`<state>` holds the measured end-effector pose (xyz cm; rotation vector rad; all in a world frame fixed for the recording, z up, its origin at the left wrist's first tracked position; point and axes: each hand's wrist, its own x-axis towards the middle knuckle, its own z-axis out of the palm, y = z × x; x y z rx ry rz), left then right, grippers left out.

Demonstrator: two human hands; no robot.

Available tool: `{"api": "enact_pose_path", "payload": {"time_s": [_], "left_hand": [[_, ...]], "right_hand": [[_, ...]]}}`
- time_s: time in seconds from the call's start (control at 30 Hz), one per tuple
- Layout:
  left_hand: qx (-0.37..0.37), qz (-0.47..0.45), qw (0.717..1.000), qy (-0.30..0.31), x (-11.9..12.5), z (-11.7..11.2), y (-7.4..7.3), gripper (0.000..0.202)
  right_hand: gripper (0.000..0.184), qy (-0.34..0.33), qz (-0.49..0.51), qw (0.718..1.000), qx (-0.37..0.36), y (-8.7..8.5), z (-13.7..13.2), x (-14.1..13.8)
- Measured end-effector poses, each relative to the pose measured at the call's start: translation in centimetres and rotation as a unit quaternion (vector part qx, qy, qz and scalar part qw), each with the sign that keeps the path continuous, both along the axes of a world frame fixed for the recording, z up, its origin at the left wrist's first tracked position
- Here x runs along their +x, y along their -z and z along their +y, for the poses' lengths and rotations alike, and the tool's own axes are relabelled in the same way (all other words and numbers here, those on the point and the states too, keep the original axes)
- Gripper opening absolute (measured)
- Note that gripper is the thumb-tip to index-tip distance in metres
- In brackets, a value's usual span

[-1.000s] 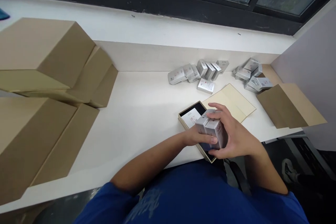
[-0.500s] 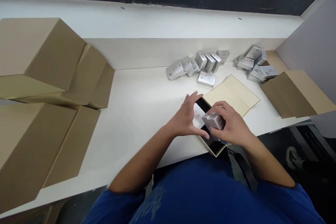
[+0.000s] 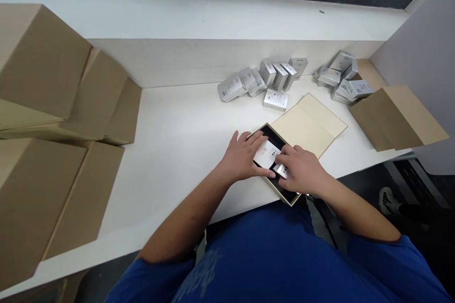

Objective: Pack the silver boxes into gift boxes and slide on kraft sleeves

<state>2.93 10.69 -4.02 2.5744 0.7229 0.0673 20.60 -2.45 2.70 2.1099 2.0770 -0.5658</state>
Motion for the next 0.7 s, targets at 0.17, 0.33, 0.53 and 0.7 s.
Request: {"api": "enact_pose_path", "payload": {"time_s": [0.17, 0.33, 0.53, 0.7], "left_hand": [[-0.002, 0.017, 1.0, -0.011, 0.0, -0.1, -0.2, 0.114], [-0.006, 0.015, 1.0, -0.009, -0.1, -0.1, -0.2, 0.112], [-0.012, 0.017, 1.0, -0.019, -0.2, -0.2, -0.2, 0.109], [-0.001, -0.008, 0.999, -0.035, -0.2, -0.4, -0.3, 0.086]], "right_hand": [[0.036, 0.023, 0.018, 0.999, -0.014, 1.1, 0.3, -0.2], [0.045, 0.018, 0.057, 0.998, -0.014, 1.7, 0.2, -0.1], [0.041, 0.036, 0.068, 0.997, 0.002, 1.8, 0.3, 0.0], [0.041, 0.083, 0.139, 0.982, 0.099, 1.8, -0.5, 0.7]]}}
